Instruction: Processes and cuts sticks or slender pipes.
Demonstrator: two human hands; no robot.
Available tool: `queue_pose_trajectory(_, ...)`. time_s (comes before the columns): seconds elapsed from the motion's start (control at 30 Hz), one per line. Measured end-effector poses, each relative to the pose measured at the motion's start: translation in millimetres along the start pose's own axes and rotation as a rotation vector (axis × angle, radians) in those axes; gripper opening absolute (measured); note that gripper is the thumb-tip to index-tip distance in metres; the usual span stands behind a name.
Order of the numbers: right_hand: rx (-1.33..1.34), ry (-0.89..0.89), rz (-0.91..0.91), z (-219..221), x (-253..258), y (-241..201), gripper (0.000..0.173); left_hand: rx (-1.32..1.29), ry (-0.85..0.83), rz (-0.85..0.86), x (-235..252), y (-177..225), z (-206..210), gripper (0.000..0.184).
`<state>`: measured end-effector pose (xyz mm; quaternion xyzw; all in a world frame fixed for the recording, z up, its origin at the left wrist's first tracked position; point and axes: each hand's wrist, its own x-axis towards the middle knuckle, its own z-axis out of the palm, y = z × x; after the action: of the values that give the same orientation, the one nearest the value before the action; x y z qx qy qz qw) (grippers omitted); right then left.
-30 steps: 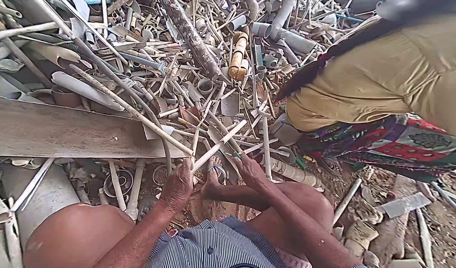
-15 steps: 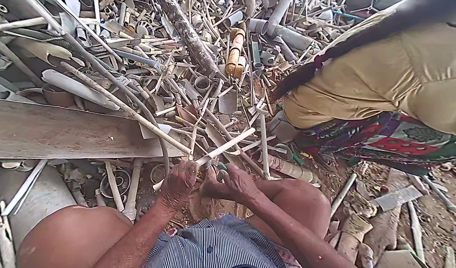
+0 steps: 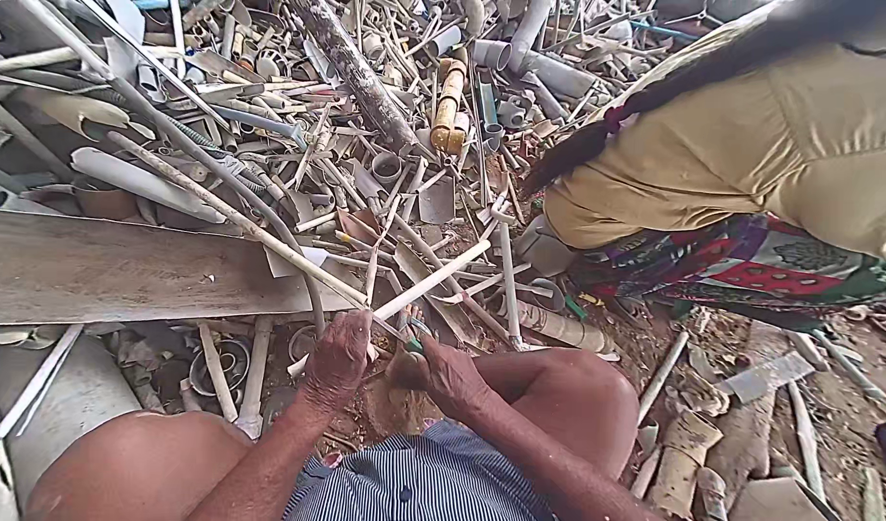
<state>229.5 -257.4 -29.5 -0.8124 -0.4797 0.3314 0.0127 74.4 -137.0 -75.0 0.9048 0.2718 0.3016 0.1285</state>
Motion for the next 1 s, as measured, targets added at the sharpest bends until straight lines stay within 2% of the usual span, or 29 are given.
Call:
queue_pose_trajectory(0.07,-0.017,0.053,0.02,-8.9,5.5,12.4,0.048,-0.122,-0.112,-0.151,2.2,-0.7,-12.9,0.027)
queue_pose_trajectory(0.13,0.084,0.138,0.171,-28.1,24.4,51.6,0.051,-0.248,-0.311,-0.372,5.8,-4.9,-29.9,0.037)
queue_pose_trajectory(0.23,0.205,0.214,0.362,-44.6,43.8,96.9,0.052,-0.346,-0.462,-0.461,3.0,-13.5,-33.1,0.044)
queue_pose_trajectory(0.3,0.165,0.184,0.32,-37.5,35.1,79.0,0.05,-0.4,-0.467,-0.462,2.1,-11.8,-30.9,0.042)
queue_pose_trajectory(0.4,0.046,0.02,0.086,1.0,4.6,30.3,0.048,-0.41,-0.508,-0.464,7.0,-5.7,-34.4,0.035)
queue_pose_trajectory(0.47,-0.018,-0.001,-0.018,13.4,-6.2,20.1,0.046,-0.39,-0.453,-0.416,6.3,-7.0,-33.8,0.028)
queue_pose_trajectory(0.5,-0.018,0.017,-0.001,9.6,-4.4,26.3,0.046,-0.378,-0.406,-0.386,3.7,-7.6,-32.6,0.027)
queue_pose_trajectory(0.63,0.163,0.195,0.271,-28.6,27.3,87.7,0.048,-0.292,-0.35,-0.322,-3.1,-3.9,-30.3,0.028)
queue_pose_trajectory(0.67,0.165,0.194,0.273,-32.5,27.6,88.2,0.049,-0.269,-0.34,-0.306,-4.5,-1.8,-28.9,0.028)
queue_pose_trajectory(0.8,0.018,0.008,0.023,-10.3,-2.9,27.2,0.049,-0.225,-0.186,-0.178,-9.8,3.2,-18.5,0.026)
queue_pose_trajectory(0.87,-0.024,0.051,-0.089,-1.9,-8.3,21.2,0.047,-0.194,-0.127,-0.105,-12.7,-1.3,-16.8,0.024)
queue_pose_trajectory(0.93,0.009,0.147,-0.003,-18.1,3.5,45.9,0.047,-0.179,-0.123,-0.068,-17.0,-8.0,-19.1,0.025)
queue_pose_trajectory(1.0,0.135,0.202,0.231,-49.5,23.0,93.4,0.048,-0.169,-0.149,-0.057,-21.8,-14.9,-22.5,0.028)
